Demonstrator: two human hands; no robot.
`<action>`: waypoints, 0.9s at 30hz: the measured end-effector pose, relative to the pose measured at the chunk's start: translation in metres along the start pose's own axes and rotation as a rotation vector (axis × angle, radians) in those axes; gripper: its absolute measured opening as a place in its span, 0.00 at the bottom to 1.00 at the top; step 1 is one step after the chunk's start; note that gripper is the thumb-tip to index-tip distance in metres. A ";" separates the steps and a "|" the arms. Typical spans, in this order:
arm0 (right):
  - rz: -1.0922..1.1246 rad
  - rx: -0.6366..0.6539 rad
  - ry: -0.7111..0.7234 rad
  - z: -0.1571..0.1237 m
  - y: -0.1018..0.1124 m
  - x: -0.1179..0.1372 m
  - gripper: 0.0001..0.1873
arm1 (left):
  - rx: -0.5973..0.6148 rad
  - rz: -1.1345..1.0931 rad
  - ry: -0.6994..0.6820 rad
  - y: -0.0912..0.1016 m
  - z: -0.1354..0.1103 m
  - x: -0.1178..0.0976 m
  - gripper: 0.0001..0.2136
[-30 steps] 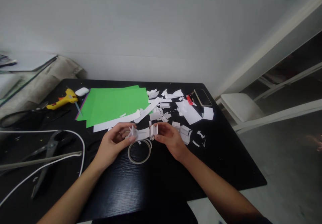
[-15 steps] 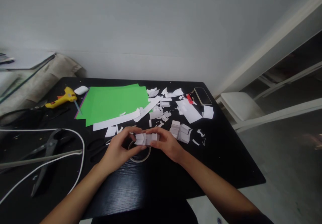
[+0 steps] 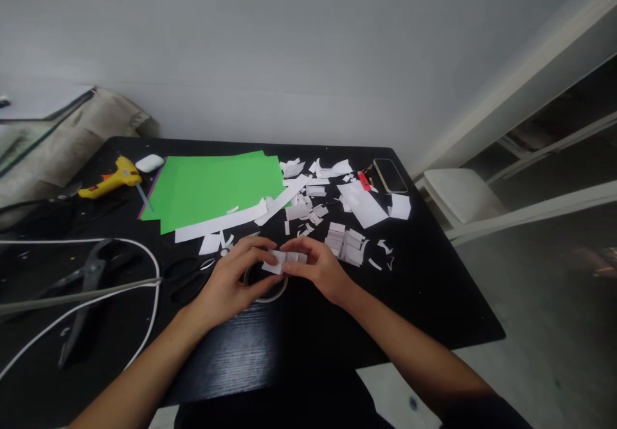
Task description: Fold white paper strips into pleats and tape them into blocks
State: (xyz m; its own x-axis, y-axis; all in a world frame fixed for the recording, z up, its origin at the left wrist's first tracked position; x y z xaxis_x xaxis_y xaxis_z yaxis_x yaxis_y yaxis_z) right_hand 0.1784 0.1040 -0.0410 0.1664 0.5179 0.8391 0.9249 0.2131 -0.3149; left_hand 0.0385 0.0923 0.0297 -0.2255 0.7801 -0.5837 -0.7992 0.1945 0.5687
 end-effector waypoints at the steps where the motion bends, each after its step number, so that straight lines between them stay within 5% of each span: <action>1: -0.011 -0.008 0.017 -0.001 0.000 0.002 0.18 | 0.003 0.008 0.003 0.000 0.000 -0.001 0.06; 19: -0.046 -0.007 0.048 -0.002 -0.002 0.003 0.15 | -0.171 0.030 0.148 0.011 -0.006 0.014 0.04; 27: -0.098 -0.065 0.088 -0.005 -0.001 0.010 0.12 | -0.289 -0.250 0.316 0.008 -0.010 0.023 0.08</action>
State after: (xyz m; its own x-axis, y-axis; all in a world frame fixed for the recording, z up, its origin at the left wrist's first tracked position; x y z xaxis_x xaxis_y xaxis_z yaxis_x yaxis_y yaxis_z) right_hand 0.1811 0.1052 -0.0304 0.1010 0.4215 0.9012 0.9579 0.2035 -0.2026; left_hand 0.0212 0.1064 0.0149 -0.1291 0.5031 -0.8545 -0.9622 0.1450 0.2307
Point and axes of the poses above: each hand's wrist, its own z-axis towards the middle knuckle, its own y-axis out of the back of the hand, x = y × z, the point moved 10 cm from there along z, towards the middle knuckle, and after that the axes turned 15 degrees about -y, right-handed, at the moved point
